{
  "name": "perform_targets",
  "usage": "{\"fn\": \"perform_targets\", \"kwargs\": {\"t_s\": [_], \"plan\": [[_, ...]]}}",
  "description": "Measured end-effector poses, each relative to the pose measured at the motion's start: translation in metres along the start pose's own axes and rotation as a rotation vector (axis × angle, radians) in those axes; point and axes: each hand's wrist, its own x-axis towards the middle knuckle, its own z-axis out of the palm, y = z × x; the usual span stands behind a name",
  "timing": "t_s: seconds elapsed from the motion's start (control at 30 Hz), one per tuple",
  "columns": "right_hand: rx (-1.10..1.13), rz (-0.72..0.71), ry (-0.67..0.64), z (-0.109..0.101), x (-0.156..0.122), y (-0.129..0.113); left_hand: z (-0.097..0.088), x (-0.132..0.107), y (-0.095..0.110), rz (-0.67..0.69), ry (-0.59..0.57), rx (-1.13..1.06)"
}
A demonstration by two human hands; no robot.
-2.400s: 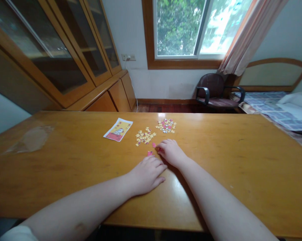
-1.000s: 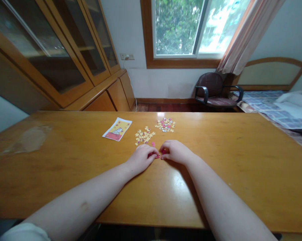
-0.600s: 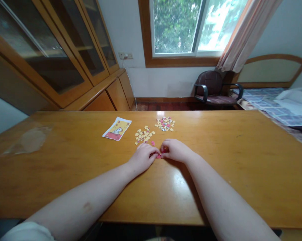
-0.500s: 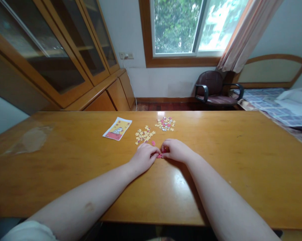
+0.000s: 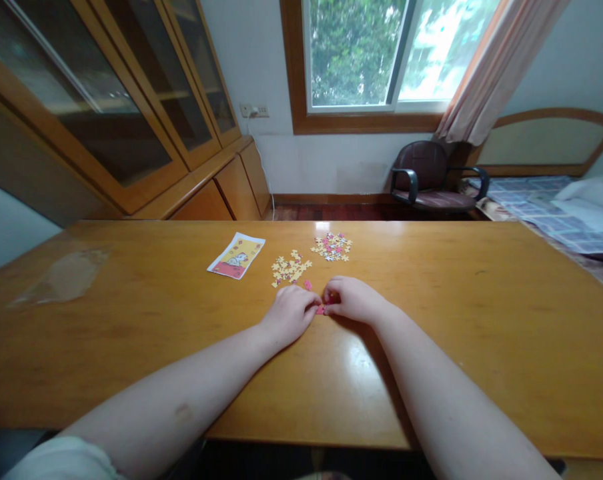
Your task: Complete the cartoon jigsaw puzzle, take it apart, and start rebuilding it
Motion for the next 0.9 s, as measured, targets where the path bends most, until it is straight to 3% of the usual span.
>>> {"fn": "perform_targets", "kwargs": {"t_s": [0.3,0.5,0.9], "plan": [[0.011,0.011,-0.007,-0.0016,-0.0003,-0.0027,0.0015,-0.0010,-0.0017,0.018,0.037,-0.014],[0.006,0.014,-0.014,-0.0015,-0.0002,-0.0006,-0.0034,-0.0054,-0.0005,0.106,0.038,-0.016],[0.013,0.015,-0.029,-0.0027,-0.0010,-0.0011,0.0023,-0.0036,-0.0009,0.064,0.022,-0.057]]}}
